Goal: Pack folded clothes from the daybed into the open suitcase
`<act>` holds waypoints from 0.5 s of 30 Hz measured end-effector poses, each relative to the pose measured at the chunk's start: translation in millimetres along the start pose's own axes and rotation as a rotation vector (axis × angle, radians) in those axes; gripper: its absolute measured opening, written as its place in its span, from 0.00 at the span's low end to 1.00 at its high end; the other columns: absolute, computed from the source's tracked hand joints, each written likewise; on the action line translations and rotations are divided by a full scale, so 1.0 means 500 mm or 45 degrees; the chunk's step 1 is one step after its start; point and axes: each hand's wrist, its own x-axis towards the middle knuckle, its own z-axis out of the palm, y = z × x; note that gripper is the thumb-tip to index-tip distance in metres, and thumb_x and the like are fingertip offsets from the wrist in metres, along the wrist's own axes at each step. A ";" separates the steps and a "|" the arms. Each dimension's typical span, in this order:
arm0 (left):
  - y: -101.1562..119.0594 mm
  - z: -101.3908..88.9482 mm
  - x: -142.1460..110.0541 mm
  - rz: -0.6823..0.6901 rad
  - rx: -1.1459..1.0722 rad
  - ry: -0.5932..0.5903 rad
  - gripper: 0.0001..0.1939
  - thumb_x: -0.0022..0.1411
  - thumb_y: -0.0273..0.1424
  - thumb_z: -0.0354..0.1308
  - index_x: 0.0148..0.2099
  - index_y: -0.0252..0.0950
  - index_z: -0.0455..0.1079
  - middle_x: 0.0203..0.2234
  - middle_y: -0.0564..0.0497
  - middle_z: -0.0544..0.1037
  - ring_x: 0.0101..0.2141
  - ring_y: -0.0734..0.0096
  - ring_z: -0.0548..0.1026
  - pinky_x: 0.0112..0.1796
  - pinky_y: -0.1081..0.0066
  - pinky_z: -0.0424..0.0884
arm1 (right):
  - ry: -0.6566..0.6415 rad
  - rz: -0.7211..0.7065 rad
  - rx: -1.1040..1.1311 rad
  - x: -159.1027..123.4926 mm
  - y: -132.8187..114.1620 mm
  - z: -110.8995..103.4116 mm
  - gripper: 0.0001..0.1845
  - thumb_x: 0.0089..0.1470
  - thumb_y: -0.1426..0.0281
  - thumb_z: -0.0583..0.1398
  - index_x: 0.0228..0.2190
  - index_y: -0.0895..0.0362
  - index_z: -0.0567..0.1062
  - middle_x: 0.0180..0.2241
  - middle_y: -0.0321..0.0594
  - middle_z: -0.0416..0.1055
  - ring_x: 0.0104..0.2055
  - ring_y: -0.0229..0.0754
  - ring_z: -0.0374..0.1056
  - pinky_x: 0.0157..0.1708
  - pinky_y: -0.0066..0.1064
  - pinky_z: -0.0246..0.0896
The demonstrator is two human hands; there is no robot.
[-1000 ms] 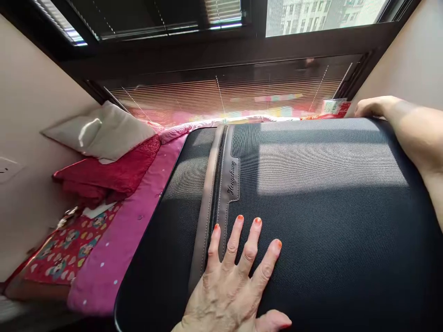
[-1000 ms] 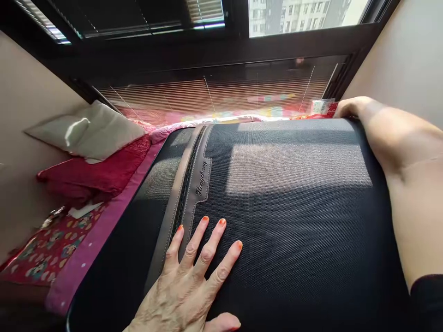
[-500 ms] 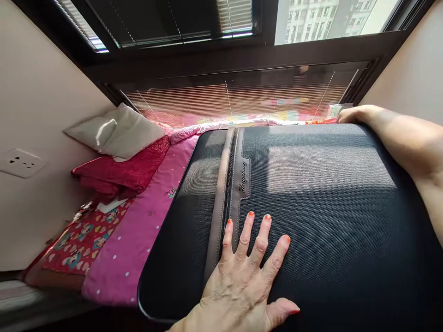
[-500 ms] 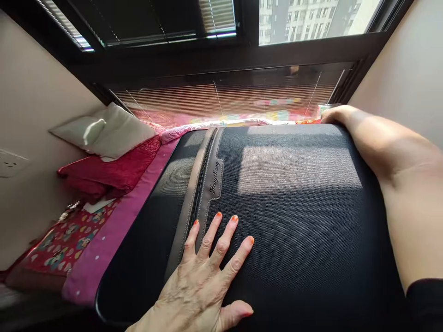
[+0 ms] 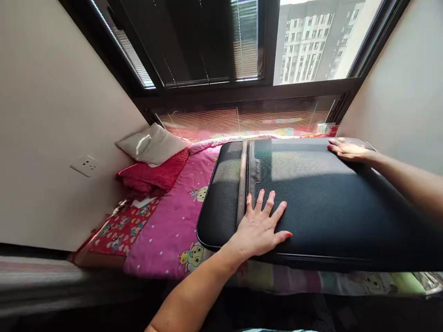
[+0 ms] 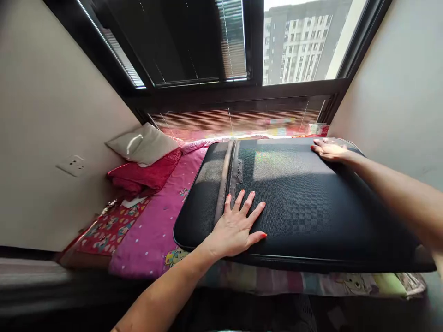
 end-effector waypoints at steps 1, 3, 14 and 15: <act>0.001 -0.002 0.005 -0.007 -0.011 -0.015 0.45 0.77 0.61 0.53 0.84 0.44 0.55 0.82 0.35 0.52 0.79 0.29 0.50 0.72 0.24 0.50 | -0.080 -0.025 -0.087 -0.040 0.014 -0.007 0.15 0.67 0.64 0.69 0.37 0.65 0.82 0.63 0.66 0.75 0.68 0.48 0.70 0.69 0.56 0.50; 0.006 -0.013 0.013 -0.025 -0.028 -0.042 0.44 0.77 0.60 0.53 0.84 0.44 0.55 0.82 0.35 0.52 0.80 0.29 0.50 0.73 0.24 0.50 | -0.184 -0.078 -0.236 -0.116 0.050 -0.018 0.12 0.70 0.65 0.67 0.46 0.62 0.84 0.70 0.68 0.67 0.75 0.53 0.62 0.72 0.57 0.46; -0.115 -0.001 -0.186 -0.400 -0.310 0.435 0.45 0.71 0.60 0.63 0.80 0.43 0.63 0.80 0.32 0.54 0.80 0.31 0.50 0.74 0.29 0.47 | 0.133 0.268 -0.003 -0.410 0.460 -0.108 0.19 0.59 0.49 0.61 0.41 0.48 0.81 0.63 0.59 0.74 0.74 0.63 0.63 0.73 0.59 0.53; -0.144 0.018 -0.210 -0.524 -0.444 0.561 0.52 0.68 0.65 0.62 0.81 0.38 0.61 0.80 0.29 0.54 0.79 0.31 0.51 0.75 0.32 0.48 | 0.176 0.273 0.064 -0.432 0.480 -0.104 0.22 0.58 0.47 0.58 0.41 0.48 0.81 0.63 0.60 0.74 0.75 0.62 0.63 0.73 0.55 0.55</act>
